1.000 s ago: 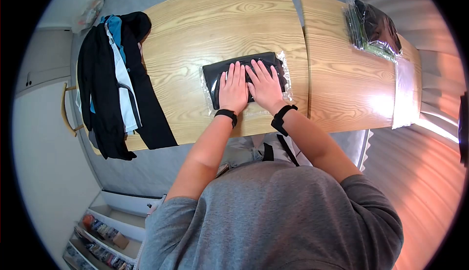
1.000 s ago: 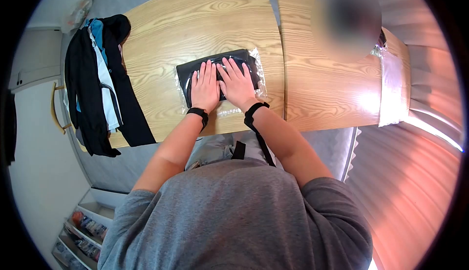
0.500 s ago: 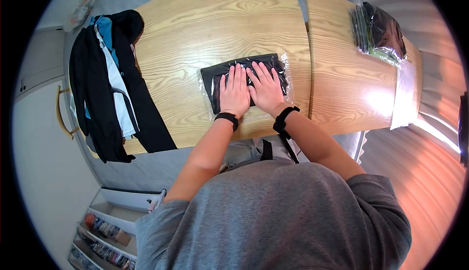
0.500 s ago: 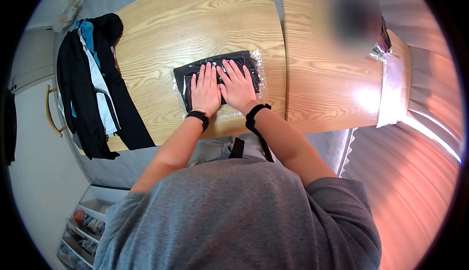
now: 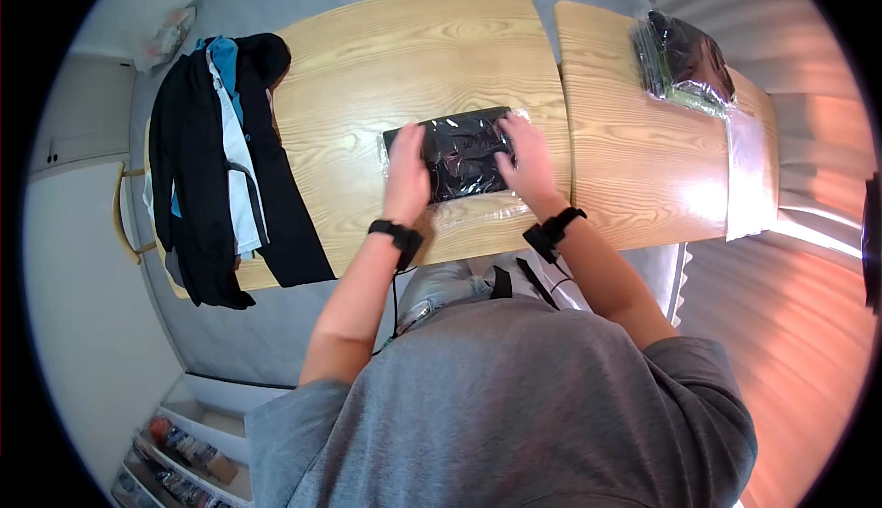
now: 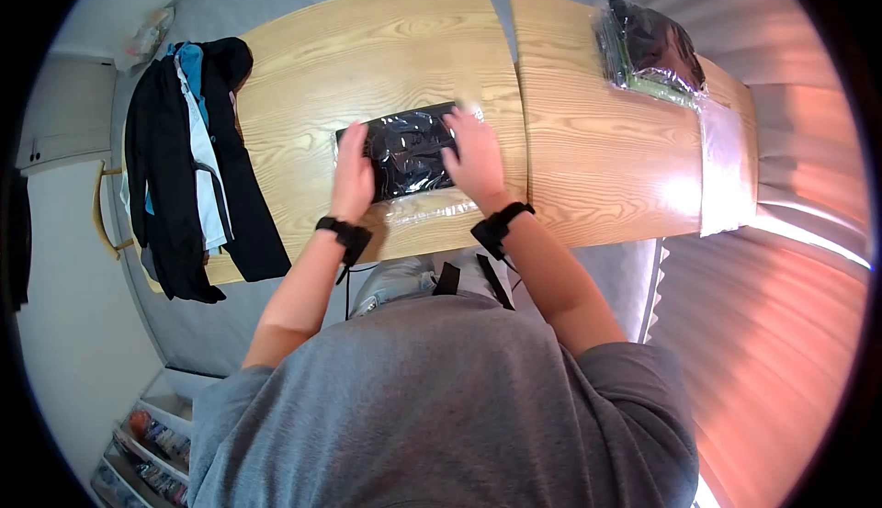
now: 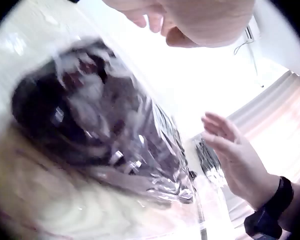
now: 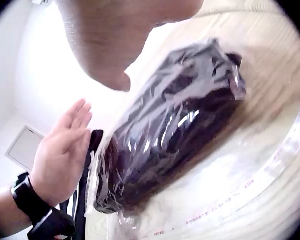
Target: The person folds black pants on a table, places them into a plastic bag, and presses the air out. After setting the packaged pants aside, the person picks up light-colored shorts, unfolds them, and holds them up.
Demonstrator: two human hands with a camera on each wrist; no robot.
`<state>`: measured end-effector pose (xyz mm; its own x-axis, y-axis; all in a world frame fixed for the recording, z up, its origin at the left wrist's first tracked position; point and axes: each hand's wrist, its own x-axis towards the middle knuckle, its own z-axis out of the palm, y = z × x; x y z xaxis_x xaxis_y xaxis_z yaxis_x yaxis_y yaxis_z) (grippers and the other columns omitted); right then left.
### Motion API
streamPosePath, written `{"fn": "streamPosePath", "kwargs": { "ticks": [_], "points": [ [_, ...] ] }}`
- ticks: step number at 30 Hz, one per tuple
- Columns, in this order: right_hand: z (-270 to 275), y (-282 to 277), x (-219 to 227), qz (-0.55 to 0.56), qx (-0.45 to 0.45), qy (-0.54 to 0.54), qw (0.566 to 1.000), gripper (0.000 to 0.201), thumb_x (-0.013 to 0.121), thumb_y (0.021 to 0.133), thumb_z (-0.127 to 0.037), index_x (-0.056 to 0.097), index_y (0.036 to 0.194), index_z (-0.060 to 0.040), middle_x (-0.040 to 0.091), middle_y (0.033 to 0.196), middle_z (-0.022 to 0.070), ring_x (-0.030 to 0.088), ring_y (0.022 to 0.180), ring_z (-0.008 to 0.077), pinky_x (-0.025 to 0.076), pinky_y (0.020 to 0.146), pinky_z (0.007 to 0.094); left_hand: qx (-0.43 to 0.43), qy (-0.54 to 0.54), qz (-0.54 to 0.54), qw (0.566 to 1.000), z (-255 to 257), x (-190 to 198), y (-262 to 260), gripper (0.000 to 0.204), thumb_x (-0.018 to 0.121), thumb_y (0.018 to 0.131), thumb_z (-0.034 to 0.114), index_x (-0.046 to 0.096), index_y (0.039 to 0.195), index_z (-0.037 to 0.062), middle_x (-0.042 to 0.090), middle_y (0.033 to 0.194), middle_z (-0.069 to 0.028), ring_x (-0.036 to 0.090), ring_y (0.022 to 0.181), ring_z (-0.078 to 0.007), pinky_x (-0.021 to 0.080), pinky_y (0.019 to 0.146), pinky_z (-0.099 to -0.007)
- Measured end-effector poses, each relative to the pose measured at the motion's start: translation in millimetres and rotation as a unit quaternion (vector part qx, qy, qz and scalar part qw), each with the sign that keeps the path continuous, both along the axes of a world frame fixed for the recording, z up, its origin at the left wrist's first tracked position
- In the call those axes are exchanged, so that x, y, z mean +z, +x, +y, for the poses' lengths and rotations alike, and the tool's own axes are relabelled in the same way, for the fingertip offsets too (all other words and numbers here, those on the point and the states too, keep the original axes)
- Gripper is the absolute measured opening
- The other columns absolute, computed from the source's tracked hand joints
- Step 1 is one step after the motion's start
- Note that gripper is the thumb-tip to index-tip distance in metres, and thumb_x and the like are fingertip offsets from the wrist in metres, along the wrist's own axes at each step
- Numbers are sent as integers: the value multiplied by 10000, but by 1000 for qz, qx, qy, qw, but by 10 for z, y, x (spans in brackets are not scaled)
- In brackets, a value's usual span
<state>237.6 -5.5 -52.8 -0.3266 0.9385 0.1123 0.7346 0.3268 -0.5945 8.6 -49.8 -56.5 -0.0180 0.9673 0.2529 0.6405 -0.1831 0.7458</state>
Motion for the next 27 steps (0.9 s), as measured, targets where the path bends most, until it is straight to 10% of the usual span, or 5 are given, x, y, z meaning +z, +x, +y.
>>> {"fn": "streamPosePath", "kwargs": {
  "ticks": [4,10,11,15,27],
  "points": [
    [-139,412,-512,33,-281,-85,955,607,739,731,-249,494,1218,20,595,1109,190,562,1037,338,445,891,388,183,-218,-101,953,-423,-577,-615,570,639,841,212,416,1270,-90,529,1171,-235,535,1067,-303,413,933,-384],
    [-63,584,-797,261,-157,-490,817,381,733,760,-259,630,992,25,643,848,86,598,736,193,486,662,303,148,-386,-275,868,-558,-445,-524,774,770,753,318,388,1277,-104,577,962,-112,568,797,-160,475,700,-278],
    [-187,400,-140,390,-207,-505,742,250,710,773,-166,648,930,18,638,785,67,586,690,192,475,629,298,152,-389,-272,867,-557,-472,-499,645,763,761,299,474,1184,-93,579,904,-85,559,769,-140,465,660,-274],
    [-93,529,-984,234,-183,-463,835,298,717,724,-108,649,967,52,677,866,123,625,732,183,494,662,301,76,-394,-183,897,-552,-690,-535,267,688,834,239,555,879,12,546,741,-12,473,636,-89,387,545,-258],
    [-205,2081,427,323,-81,-414,847,321,624,863,-274,602,1007,11,651,805,71,624,632,129,516,566,250,33,-386,-160,908,-305,494,991,282,626,881,276,535,872,9,521,779,-31,503,708,-111,476,610,-291]
  ]
}}
